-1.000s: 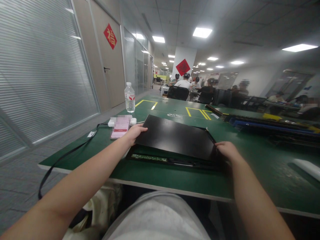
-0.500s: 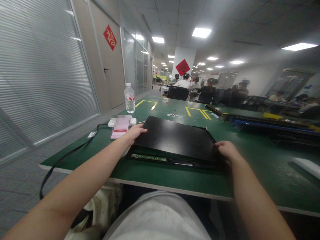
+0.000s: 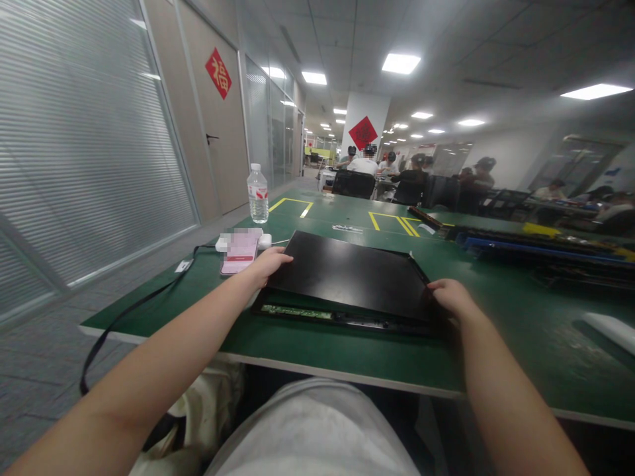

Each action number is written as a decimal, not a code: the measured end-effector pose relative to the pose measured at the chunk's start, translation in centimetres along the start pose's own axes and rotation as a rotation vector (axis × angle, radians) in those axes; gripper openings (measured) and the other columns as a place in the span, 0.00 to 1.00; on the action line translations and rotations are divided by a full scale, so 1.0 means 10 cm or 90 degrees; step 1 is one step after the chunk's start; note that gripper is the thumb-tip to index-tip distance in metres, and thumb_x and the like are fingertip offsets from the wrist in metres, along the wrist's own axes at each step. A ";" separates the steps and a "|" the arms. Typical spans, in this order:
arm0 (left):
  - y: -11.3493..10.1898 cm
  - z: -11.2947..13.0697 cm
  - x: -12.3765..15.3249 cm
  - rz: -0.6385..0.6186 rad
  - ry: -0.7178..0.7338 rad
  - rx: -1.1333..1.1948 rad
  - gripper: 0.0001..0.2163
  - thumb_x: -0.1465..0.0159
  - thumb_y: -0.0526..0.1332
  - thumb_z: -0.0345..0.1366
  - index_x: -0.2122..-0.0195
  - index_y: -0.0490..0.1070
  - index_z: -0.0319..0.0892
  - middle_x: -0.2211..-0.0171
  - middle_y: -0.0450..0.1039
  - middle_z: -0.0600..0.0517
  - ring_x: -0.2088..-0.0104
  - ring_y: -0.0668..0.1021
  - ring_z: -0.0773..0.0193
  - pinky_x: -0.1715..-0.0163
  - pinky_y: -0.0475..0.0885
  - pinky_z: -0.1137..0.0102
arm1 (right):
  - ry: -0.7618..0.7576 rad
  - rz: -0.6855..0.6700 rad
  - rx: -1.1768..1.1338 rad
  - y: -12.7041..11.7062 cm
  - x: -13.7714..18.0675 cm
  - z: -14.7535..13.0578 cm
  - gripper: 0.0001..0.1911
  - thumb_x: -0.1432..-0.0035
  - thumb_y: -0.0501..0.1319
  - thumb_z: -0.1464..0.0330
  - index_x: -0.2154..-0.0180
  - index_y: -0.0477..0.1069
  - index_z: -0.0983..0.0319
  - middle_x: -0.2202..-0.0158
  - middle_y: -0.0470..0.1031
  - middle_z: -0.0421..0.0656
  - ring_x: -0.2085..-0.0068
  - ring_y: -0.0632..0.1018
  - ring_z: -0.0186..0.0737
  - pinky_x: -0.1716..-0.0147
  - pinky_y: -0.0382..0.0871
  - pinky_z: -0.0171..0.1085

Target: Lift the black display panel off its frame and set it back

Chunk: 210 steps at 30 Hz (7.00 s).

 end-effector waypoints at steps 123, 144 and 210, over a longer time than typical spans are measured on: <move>0.03 0.19 0.36 -0.434 0.451 -0.783 0.42 0.52 0.72 0.38 0.35 0.60 0.52 0.30 0.50 0.47 0.32 0.57 0.48 0.35 0.53 0.60 | -0.007 0.034 -0.040 0.02 -0.03 0.05 0.20 0.54 0.57 0.80 0.60 0.80 0.63 0.60 0.81 0.48 0.62 0.79 0.43 0.63 0.70 0.35; -0.10 0.19 0.06 -0.169 0.421 -0.839 0.27 0.38 0.59 0.50 0.41 0.69 0.42 0.36 0.62 0.42 0.38 0.67 0.49 0.39 0.61 0.61 | 0.002 0.032 -0.046 -0.01 0.00 0.02 0.17 0.53 0.59 0.79 0.63 0.80 0.61 0.62 0.81 0.47 0.63 0.79 0.42 0.65 0.70 0.34; -0.23 0.02 -0.20 -0.002 0.249 -0.696 0.26 0.49 0.57 0.24 0.48 0.77 0.43 0.45 0.75 0.43 0.44 0.75 0.47 0.45 0.68 0.62 | 0.022 0.057 -0.053 -0.03 0.03 0.00 0.17 0.55 0.59 0.79 0.65 0.81 0.62 0.65 0.80 0.49 0.67 0.78 0.43 0.66 0.69 0.37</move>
Point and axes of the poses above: each hand's wrist, its own x-axis away from the middle knuckle, its own y-axis out of the palm, z = x × y, the point moved 6 cm from there along -x, towards the middle knuckle
